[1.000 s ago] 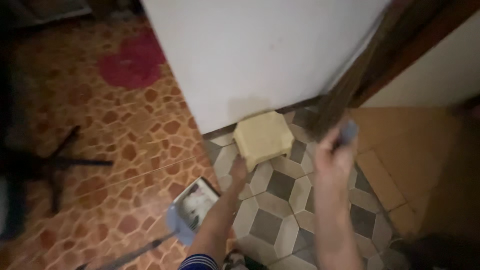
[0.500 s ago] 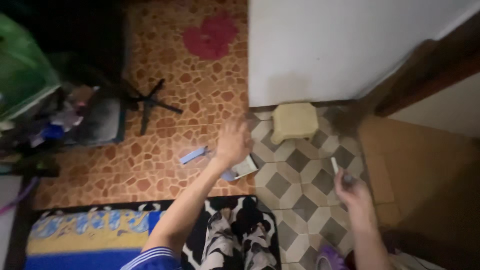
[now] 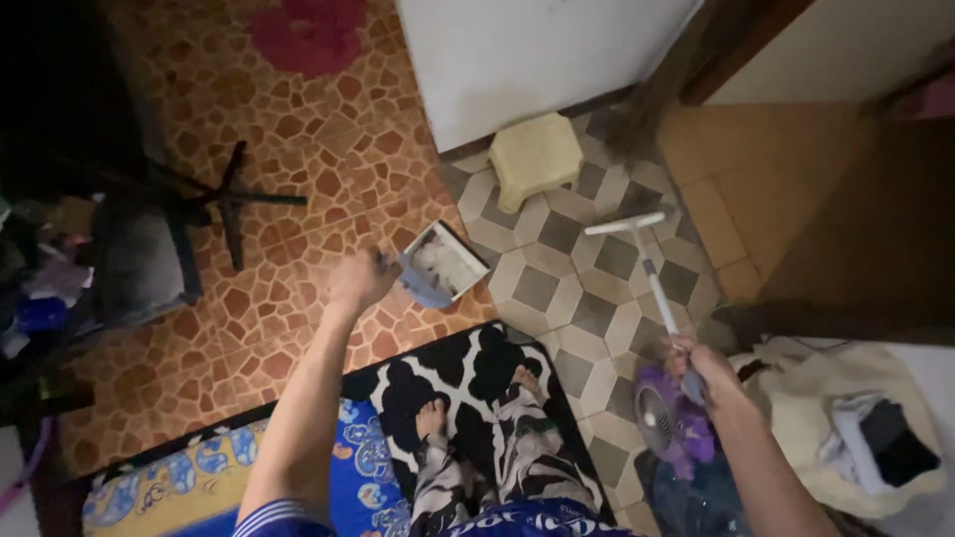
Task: The person sweeps debris from the floor using a brush and a dustpan, moving a stool and other items to reach all areas before collecting the dirt into the dustpan.
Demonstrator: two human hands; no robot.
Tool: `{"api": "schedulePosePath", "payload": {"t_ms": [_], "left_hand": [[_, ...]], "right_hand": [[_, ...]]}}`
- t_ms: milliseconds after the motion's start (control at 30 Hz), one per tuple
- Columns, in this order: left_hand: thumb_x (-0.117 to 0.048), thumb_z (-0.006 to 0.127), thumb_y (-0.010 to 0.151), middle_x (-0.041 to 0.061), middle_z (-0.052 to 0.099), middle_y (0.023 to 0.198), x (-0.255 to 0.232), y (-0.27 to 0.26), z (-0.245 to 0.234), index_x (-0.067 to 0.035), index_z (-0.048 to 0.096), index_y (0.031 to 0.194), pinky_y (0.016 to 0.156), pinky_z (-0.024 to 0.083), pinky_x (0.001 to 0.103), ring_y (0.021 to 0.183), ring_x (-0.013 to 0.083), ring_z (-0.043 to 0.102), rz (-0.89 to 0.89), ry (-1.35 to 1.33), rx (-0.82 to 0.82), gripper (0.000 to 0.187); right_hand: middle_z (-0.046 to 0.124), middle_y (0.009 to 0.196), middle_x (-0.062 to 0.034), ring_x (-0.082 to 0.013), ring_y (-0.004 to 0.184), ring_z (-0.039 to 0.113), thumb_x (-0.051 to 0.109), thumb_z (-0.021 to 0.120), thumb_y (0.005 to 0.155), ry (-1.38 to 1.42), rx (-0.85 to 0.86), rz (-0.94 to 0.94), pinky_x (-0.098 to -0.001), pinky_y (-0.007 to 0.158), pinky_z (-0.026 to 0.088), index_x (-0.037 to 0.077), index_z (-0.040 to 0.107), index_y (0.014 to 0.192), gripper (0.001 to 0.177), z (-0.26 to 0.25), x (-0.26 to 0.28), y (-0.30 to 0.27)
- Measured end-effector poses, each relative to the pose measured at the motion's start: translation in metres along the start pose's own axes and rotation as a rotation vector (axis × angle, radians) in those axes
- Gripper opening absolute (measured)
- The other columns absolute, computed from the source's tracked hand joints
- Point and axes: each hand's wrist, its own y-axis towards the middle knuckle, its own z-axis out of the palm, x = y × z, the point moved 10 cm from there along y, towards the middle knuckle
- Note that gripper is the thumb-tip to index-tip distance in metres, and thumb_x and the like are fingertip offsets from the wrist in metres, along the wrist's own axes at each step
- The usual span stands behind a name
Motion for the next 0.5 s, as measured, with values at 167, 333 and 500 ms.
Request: {"api": "schedulePosePath", "payload": {"t_ms": [167, 333, 500], "left_hand": [[-0.054, 0.063, 0.094, 0.022, 0.074, 0.102, 0.006, -0.03, -0.025, -0.012, 0.071, 0.113, 0.081, 0.056, 0.054, 0.098, 0.0425, 0.07, 0.034, -0.023, -0.08, 0.047], [-0.057, 0.067, 0.09, 0.021, 0.074, 0.089, 0.075, -0.091, -0.102, -0.012, 0.075, 0.104, 0.075, 0.058, 0.052, 0.086, 0.0408, 0.073, -0.097, -0.069, -0.264, 0.048], [-0.06, 0.069, 0.086, 0.018, 0.074, 0.08, 0.144, -0.168, -0.15, -0.013, 0.077, 0.097, 0.07, 0.057, 0.05, 0.08, 0.039, 0.073, -0.124, -0.122, -0.379, 0.049]], "right_hand": [[0.048, 0.065, 0.0, -0.0096, 0.048, 0.043, 0.018, 0.064, 0.101, -0.225, -0.035, -0.013, -0.0251, 0.043, 0.032, 0.003, 0.052, 0.089, 0.023, 0.025, -0.039, -0.019], [0.046, 0.065, 0.0024, -0.008, 0.047, 0.041, 0.016, 0.063, 0.095, -0.212, 0.163, 0.053, -0.0257, 0.041, 0.033, 0.002, 0.056, 0.092, 0.016, 0.086, -0.073, -0.025], [0.051, 0.067, 0.0076, 0.0035, 0.047, 0.046, 0.022, 0.066, 0.1, 0.296, 0.499, 0.268, -0.011, 0.036, 0.036, 0.002, 0.065, 0.104, 0.021, 0.2, -0.093, -0.038]]}}
